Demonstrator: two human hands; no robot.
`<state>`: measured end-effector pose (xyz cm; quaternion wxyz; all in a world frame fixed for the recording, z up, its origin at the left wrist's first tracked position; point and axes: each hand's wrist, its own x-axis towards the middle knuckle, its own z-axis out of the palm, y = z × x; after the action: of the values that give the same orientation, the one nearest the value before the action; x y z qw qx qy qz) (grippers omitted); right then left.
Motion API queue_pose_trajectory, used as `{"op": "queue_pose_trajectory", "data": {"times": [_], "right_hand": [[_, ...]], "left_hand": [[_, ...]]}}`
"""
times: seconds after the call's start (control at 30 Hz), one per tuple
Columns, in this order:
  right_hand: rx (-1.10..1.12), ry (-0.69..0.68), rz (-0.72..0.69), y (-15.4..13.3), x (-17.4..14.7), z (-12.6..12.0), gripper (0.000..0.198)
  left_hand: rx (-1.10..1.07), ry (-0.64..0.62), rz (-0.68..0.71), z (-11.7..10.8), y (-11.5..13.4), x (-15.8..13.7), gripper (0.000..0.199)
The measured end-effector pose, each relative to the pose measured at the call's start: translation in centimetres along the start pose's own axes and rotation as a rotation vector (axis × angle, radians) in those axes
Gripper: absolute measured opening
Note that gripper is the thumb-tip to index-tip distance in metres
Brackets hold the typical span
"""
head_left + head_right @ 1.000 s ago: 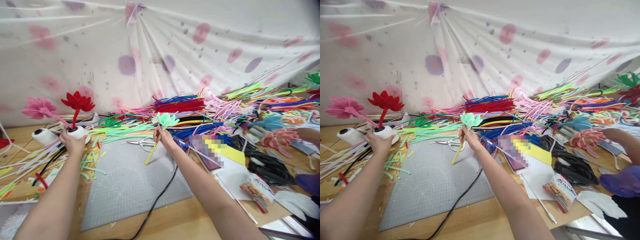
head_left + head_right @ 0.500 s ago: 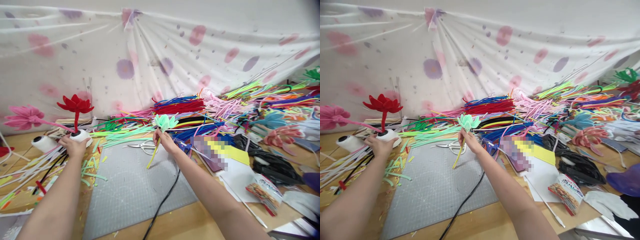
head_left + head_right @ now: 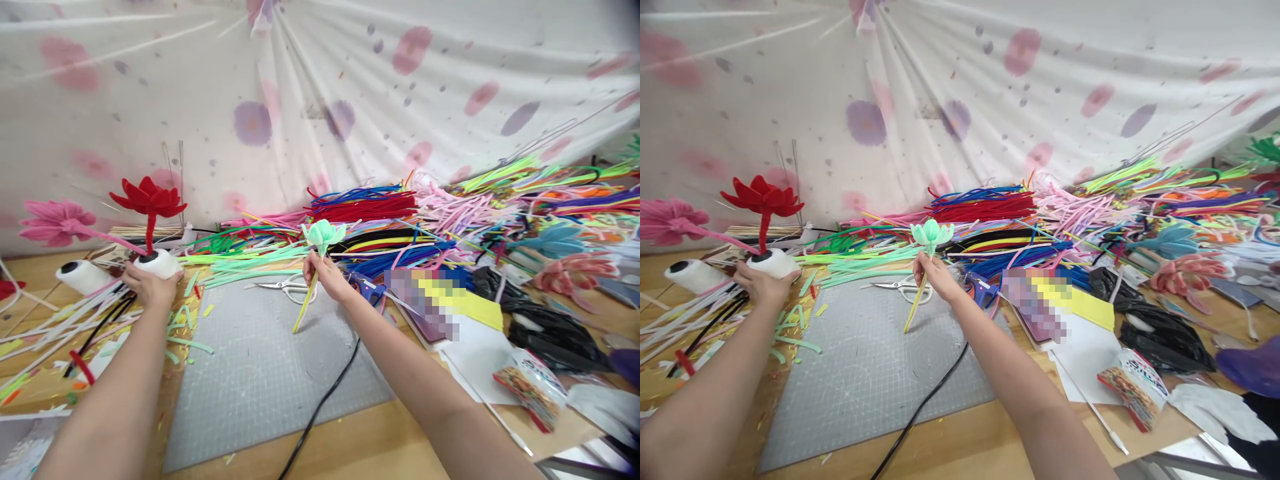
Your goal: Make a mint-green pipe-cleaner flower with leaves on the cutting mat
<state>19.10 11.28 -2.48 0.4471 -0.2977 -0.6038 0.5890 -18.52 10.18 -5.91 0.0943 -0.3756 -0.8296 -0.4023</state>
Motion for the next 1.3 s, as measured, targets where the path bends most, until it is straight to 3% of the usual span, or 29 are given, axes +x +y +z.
{"op": "queue_pose_trajectory", "data": {"times": [0.13, 0.33, 0.4, 0.5, 0.57, 0.63, 0.73, 0.83, 0.9, 1.0, 1.13, 1.3], "right_hand": [[-0.014, 0.013, 0.020, -0.3, 0.4, 0.7, 0.047], [-0.027, -0.011, 0.024, -0.7, 0.4, 1.3, 0.048], [-0.026, -0.012, 0.018, -0.7, 0.5, 1.6, 0.049], [-0.014, -0.011, 0.043, -0.6, 1.0, 2.6, 0.048], [0.029, -0.020, 0.087, -0.6, 1.3, 3.9, 0.046], [0.114, -0.079, 0.148, -0.7, 1.5, 5.5, 0.042], [0.237, -0.263, 0.247, -0.7, 1.1, 7.6, 0.036], [0.181, -0.369, 0.309, -0.4, 0.3, 8.9, 0.033], [0.071, -0.380, 0.327, 0.1, -0.3, 9.4, 0.035], [-0.004, -0.418, 0.349, 0.7, -1.2, 9.6, 0.032], [0.100, -0.525, 0.346, 1.0, -2.2, 9.1, 0.029], [0.343, -0.464, 0.318, 0.5, -2.5, 8.5, 0.042]], "left_hand": [[0.027, -0.001, -0.021, 0.0, 0.0, -0.1, 0.118], [-0.047, 0.063, 0.030, -1.2, 0.5, -0.6, 0.106], [-0.085, 0.150, 0.043, -1.7, 1.5, -1.3, 0.095], [-0.246, 0.256, 0.064, -2.4, 4.8, -3.8, 0.061], [-0.465, 0.070, 0.023, -3.0, 8.1, -6.2, 0.043], [-0.703, -0.307, 0.041, -3.8, 11.6, -8.8, 0.032], [-0.898, -0.964, -0.005, -5.3, 15.3, -11.9, 0.041], [-0.921, -1.148, -0.140, -6.6, 16.3, -13.6, 0.041], [-0.903, -1.135, -0.217, -6.9, 15.9, -14.1, 0.042], [-0.954, -0.981, -0.291, -6.6, 14.7, -14.5, 0.040], [-1.041, -0.731, -0.305, -6.3, 13.3, -14.2, 0.036], [-0.923, -0.609, -0.222, -6.5, 12.9, -14.5, 0.034]]}}
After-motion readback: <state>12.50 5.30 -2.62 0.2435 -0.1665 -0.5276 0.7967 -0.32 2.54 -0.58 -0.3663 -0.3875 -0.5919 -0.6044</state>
